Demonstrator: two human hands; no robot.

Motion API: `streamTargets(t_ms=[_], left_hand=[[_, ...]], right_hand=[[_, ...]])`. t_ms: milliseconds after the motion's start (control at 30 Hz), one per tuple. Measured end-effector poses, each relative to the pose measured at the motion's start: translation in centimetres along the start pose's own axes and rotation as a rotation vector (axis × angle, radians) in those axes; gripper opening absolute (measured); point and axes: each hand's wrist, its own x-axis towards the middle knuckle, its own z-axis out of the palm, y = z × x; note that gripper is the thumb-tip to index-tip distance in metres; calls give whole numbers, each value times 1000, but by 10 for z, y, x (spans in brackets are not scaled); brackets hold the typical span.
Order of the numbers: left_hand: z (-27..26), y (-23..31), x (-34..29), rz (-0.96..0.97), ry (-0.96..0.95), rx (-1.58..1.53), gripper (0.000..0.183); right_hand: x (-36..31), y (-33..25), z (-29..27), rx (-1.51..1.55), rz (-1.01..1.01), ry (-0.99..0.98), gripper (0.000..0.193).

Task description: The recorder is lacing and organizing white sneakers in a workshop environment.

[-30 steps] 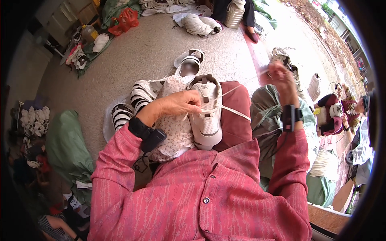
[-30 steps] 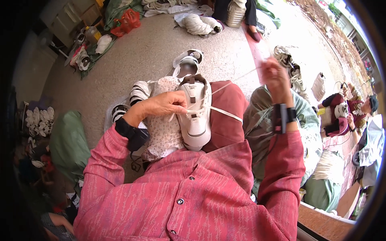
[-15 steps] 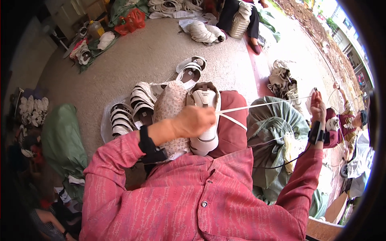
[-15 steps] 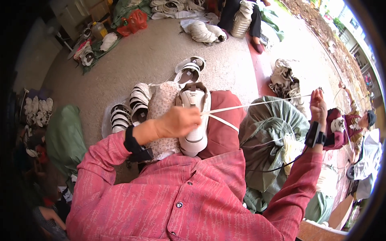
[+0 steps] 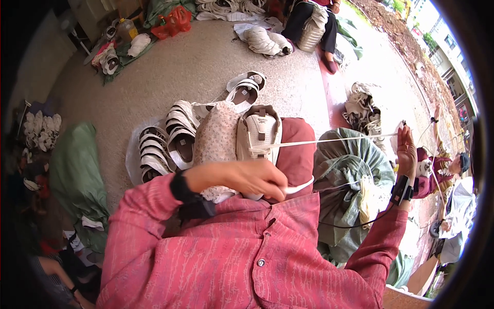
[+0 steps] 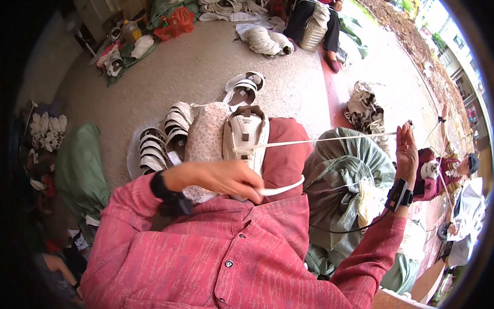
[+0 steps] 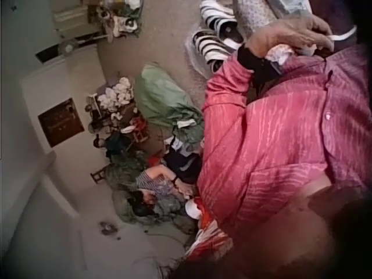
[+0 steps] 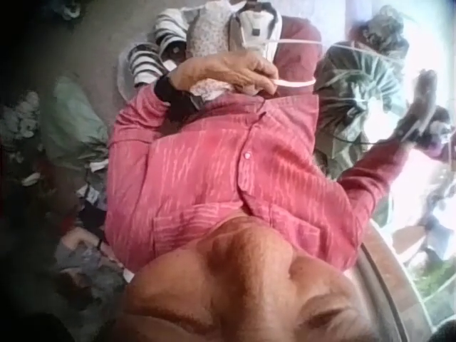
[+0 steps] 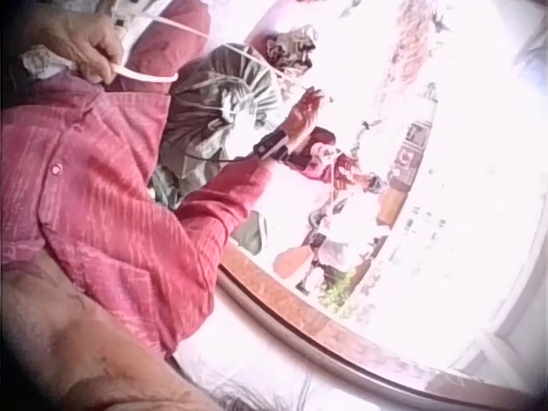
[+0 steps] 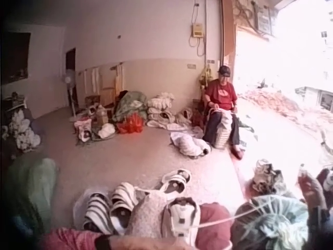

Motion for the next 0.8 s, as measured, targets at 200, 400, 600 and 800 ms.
streamTargets(t_ms=[200,400,600,800], left_hand=[[-50,-49,-130,340,792,-950,21],[-64,-147,-236,513,1336,-1289,21],[-55,-181,-300,551,1440,-1302,23],[-56,-174,-340,628,1266,-1174,25]], right_hand=[[5,61,-54,-105,-5,-153,18],[11,124,-27,-47,43,206,23],[34,126,-4,-12,-77,199,19],[90,51,-85,42,-94,157,28]])
